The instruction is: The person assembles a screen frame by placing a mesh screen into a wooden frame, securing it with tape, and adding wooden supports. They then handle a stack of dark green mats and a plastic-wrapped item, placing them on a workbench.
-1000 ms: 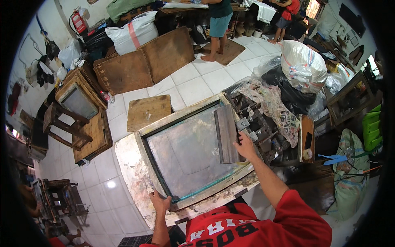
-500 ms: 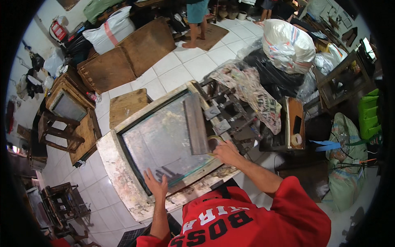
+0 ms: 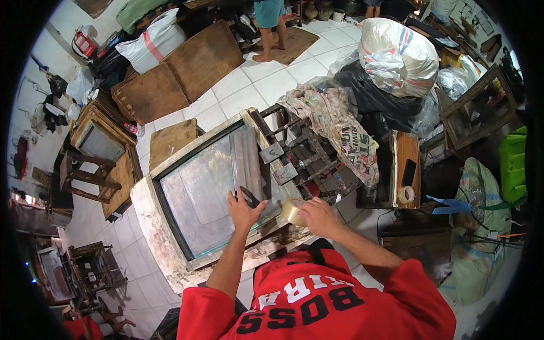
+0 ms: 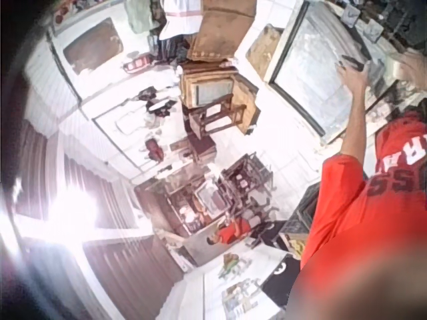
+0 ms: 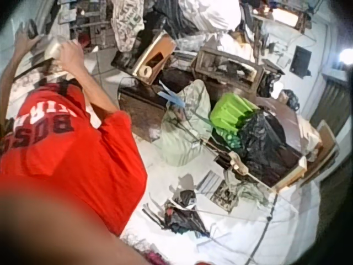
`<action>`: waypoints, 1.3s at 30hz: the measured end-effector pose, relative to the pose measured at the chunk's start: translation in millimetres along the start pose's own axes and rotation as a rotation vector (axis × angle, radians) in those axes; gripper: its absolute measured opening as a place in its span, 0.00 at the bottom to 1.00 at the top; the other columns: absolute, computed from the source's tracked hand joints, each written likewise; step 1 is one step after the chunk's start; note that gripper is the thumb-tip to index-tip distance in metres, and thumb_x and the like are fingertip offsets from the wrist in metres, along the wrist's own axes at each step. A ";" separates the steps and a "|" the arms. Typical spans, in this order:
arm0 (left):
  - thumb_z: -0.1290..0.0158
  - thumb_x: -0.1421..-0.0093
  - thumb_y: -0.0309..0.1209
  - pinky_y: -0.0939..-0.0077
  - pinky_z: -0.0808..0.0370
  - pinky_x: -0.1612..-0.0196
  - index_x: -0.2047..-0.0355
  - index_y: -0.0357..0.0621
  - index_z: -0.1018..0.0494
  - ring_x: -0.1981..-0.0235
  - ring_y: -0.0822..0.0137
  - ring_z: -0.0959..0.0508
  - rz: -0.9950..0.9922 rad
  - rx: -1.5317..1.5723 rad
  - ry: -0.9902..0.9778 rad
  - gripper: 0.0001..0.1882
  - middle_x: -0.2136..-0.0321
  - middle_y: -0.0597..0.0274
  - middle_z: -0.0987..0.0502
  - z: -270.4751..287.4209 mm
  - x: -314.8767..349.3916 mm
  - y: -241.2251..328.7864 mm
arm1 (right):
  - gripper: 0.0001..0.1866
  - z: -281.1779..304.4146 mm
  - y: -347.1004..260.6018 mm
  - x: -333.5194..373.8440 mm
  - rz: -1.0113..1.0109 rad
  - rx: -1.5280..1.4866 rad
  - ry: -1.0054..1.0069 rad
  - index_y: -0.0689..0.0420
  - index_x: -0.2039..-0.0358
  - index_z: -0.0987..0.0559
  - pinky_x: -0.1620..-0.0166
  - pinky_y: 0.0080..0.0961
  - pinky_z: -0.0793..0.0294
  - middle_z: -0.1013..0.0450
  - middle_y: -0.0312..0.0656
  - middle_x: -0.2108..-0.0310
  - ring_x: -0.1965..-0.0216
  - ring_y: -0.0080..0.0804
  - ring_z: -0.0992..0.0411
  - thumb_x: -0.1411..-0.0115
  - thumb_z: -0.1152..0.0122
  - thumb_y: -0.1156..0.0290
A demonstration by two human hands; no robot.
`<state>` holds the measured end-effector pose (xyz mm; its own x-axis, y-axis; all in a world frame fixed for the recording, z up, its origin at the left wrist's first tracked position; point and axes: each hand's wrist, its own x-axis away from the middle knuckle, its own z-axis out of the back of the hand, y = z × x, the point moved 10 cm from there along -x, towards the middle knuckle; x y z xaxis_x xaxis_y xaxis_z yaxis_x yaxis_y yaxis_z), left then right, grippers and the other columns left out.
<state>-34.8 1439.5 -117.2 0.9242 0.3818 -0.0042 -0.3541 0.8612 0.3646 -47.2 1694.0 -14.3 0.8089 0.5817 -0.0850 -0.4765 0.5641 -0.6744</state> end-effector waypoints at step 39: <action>0.35 0.44 0.40 0.46 0.38 0.38 0.35 0.38 0.38 0.39 0.38 0.37 -0.040 0.174 0.175 0.41 0.39 0.33 0.40 38.6 77.7 36.4 | 0.14 92.3 154.3 119.6 -0.630 -0.317 0.351 0.63 0.56 0.21 0.60 0.31 0.25 0.21 0.47 0.66 0.65 0.34 0.23 0.31 0.46 0.65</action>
<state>29.7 1487.5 -68.2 0.8927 0.4142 -0.1776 -0.2741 0.8118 0.5156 -55.8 1904.7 -60.8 0.9806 -0.0408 0.1920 0.1863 0.5013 -0.8450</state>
